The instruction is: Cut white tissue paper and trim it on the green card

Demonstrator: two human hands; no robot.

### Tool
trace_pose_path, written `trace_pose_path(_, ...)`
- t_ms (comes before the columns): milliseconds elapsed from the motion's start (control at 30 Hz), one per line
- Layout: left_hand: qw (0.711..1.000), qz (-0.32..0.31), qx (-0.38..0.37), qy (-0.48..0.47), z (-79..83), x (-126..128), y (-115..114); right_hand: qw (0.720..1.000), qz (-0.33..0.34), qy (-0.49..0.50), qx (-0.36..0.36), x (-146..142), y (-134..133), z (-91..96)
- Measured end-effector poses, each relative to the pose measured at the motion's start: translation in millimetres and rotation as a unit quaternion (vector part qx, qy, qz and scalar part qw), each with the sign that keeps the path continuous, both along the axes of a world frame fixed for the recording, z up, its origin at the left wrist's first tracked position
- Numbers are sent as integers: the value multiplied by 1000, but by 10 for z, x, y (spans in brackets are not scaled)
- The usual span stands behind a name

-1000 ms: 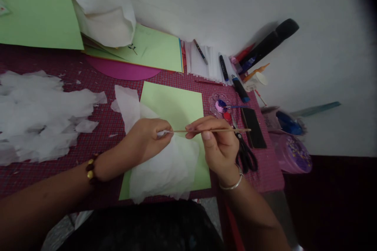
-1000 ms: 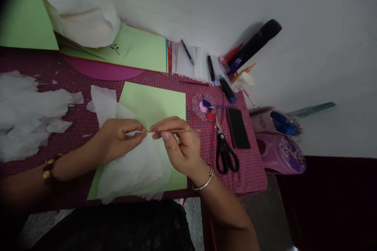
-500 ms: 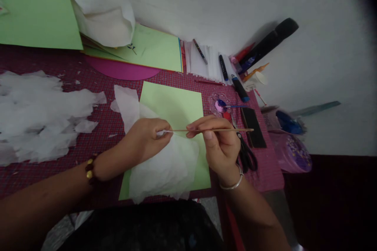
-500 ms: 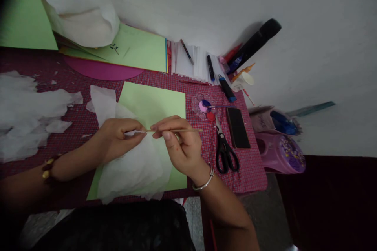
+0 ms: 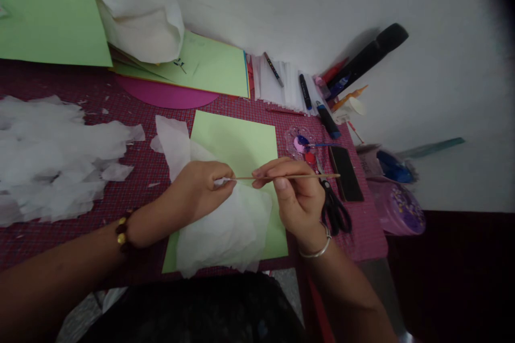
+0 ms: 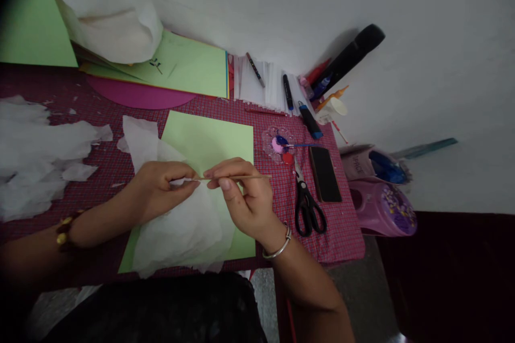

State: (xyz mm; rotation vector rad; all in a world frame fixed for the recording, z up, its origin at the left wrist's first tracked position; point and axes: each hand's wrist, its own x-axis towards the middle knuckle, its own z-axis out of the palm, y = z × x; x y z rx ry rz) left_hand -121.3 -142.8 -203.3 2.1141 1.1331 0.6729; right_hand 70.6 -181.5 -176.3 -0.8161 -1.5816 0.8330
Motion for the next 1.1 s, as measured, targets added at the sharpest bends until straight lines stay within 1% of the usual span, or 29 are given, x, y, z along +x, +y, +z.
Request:
trace_pose_path(300, 1000, 0, -3, -13, 16, -1, -4, 1000, 12, 14, -8, -15, 1, -8)
trace_pose_path(567, 1000, 7, -13, -7, 42, 6, -12, 999, -18, 31, 20, -18, 11, 3)
trace_pose_path(800, 1000, 2, -11, 4, 43, 2, -5, 1000, -11, 18, -6, -21, -5, 4)
trace_pose_path(1000, 1000, 2, -21, 8, 49, 8, -15, 999, -36, -5, -6, -23, -7, -2)
trace_pose_path(1100, 1000, 1, -24, 8, 52, 8, -17, 1000, -28, 4, -4, -23, -3, -7)
